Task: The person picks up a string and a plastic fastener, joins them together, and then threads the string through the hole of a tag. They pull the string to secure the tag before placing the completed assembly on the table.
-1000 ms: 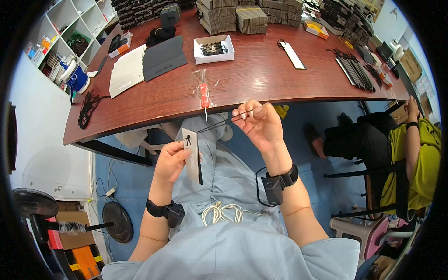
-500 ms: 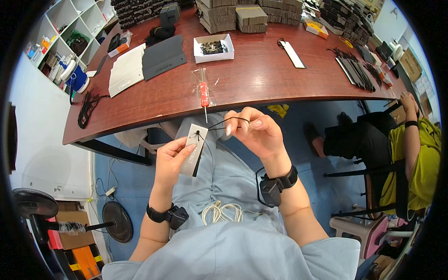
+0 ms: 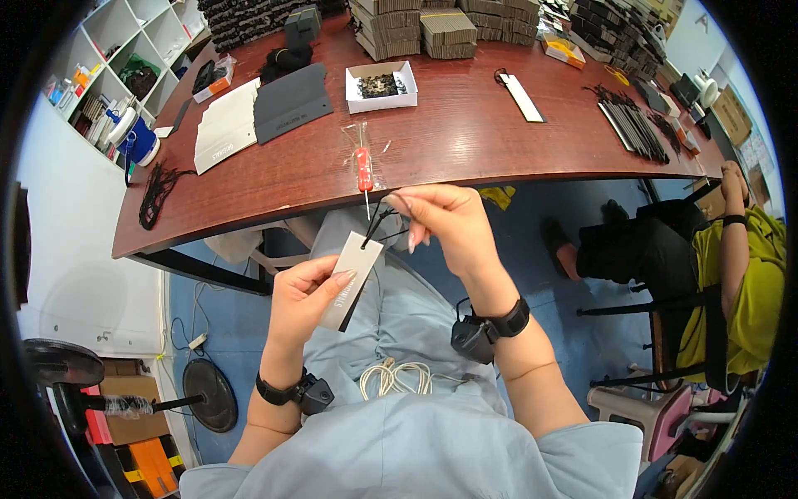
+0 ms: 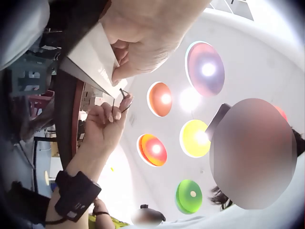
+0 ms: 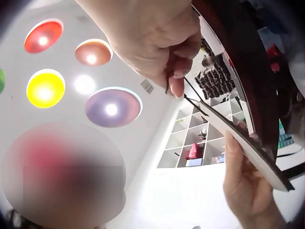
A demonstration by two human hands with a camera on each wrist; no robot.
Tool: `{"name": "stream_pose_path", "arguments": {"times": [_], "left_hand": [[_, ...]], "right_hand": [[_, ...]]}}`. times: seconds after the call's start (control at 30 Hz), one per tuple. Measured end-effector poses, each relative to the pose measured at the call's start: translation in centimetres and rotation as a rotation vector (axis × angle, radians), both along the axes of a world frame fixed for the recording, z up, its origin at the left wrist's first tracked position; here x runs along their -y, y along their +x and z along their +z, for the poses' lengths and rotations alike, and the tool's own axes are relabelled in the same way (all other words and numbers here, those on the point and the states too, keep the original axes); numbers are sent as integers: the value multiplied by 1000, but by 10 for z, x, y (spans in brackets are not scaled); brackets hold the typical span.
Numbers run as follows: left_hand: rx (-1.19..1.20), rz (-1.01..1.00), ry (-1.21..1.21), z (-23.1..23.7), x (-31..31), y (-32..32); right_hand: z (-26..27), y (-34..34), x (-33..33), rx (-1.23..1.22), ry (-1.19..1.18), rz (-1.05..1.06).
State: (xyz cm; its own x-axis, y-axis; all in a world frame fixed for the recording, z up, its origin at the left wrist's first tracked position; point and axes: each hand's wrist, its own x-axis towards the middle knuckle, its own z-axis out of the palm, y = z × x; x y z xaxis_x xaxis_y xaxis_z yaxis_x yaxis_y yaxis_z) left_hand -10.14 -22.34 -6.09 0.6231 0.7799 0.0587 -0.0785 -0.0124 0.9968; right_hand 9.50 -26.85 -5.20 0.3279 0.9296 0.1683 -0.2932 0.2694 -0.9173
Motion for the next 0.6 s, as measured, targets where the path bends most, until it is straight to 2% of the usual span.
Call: {"name": "stream_pose_path", "arguments": {"times": [0.03,0.2,0.33,0.4,0.43,0.47,0.53,0.57,0.6], "left_hand": [[4,-19,-12,2,-1,-1],[64,-10,-29,4,-5,-6],[76,-15,-40,0,-6,-5],[82,-16,-37,0,-5,-4],[74,-18,-40,0,-5,-4],[65,-19,-42,0,-5,-4],[55,-19,-61,0,-5,-3],[45,-23,-79,0,-5,-3],[45,-23,-80,-1,-4,-2]], "right_hand": [[-2,8,-2,-6,-63,37],[1,16,-3,-43,-30,58],[-1,13,0,-17,-61,209],[-13,14,-3,-146,121,448],[-11,9,-3,-246,101,472],[-5,5,0,-247,101,474],[15,-3,10,147,-117,559],[19,-12,9,334,-52,534],[21,-19,9,422,-79,491]]}}
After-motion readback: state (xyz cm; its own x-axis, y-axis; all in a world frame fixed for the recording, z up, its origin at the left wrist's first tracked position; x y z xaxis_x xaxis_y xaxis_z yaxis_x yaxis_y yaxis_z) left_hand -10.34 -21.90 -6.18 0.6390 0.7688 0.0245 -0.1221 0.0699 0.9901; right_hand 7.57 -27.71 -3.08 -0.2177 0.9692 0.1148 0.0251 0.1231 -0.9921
